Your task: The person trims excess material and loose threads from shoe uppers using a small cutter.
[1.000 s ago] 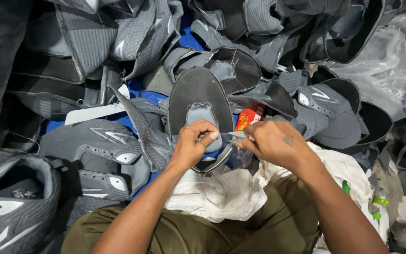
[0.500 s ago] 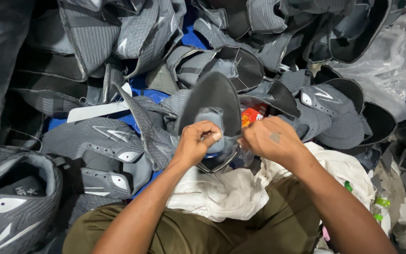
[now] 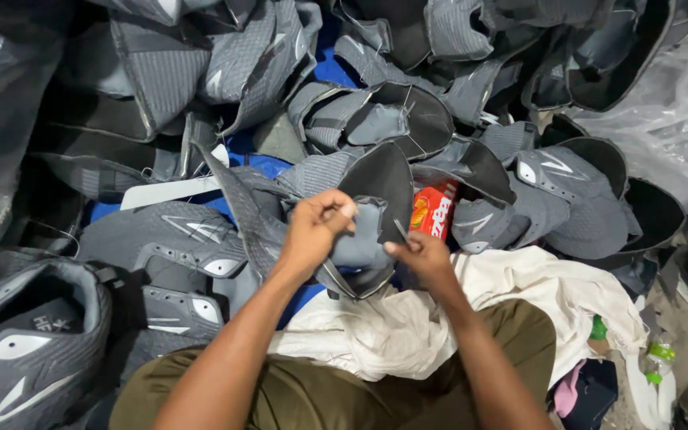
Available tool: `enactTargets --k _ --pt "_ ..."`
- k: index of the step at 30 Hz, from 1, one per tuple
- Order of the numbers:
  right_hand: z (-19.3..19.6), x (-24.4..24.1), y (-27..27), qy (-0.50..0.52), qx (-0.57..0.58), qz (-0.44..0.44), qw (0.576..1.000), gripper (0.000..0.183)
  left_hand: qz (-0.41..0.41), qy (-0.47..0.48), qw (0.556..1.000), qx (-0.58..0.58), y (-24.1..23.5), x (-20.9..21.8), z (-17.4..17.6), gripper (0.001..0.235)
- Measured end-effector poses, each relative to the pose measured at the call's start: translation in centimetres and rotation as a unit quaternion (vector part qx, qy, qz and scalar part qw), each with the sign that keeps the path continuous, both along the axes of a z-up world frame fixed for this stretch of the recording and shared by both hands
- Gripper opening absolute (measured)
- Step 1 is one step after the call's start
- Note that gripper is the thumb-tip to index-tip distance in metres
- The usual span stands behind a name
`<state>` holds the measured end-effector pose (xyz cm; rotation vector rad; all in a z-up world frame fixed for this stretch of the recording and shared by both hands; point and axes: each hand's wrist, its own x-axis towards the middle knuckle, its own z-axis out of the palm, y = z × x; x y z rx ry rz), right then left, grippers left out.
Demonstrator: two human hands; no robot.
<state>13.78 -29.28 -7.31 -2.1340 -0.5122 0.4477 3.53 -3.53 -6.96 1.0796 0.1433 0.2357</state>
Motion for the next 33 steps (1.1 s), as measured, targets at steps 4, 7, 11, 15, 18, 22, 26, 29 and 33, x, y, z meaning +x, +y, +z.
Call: enactTargets --k 4,7,11,15,18,22,26,29,33 --pt "-1.6 0.2 -0.1 0.014 -0.064 -0.040 0.997 0.037 0.124 -0.012 0.990 -0.069 3.3 -0.1 0.4 0.009" --pt "2.2 -0.1 0.0 0.050 -0.034 -0.039 0.997 0.040 0.244 -0.010 0.964 -0.105 5.7 -0.1 1.1 0.016" --pt "6.7 -0.3 -0.6 -0.042 -0.056 -0.017 0.997 0.050 0.262 -0.001 0.962 -0.081 6.1 0.1 0.5 0.057" --pt "10.6 -1.3 0.2 -0.006 -0.056 -0.057 0.997 0.030 0.129 0.013 0.991 0.025 4.3 -0.3 1.8 0.050" --pt "11.6 -1.6 0.2 -0.046 -0.071 -0.048 0.995 0.048 0.011 0.088 0.988 0.126 3.8 -0.9 3.4 0.037" --pt "13.9 -2.3 2.3 -0.046 -0.031 -0.067 0.996 0.022 -0.035 0.097 0.988 0.113 3.6 -0.8 2.2 0.027" --pt "14.0 -1.9 2.5 -0.056 0.007 -0.094 0.994 0.020 -0.032 0.036 0.999 -0.001 3.5 -0.5 -0.1 0.028" --pt "14.2 -2.1 2.9 -0.102 0.026 -0.082 0.991 0.022 -0.024 -0.001 0.999 -0.035 3.5 -0.2 -1.9 0.040" --pt "15.2 -3.0 4.3 -0.158 0.019 -0.121 0.980 0.015 -0.055 0.033 0.990 -0.126 4.2 -0.5 3.0 0.042"
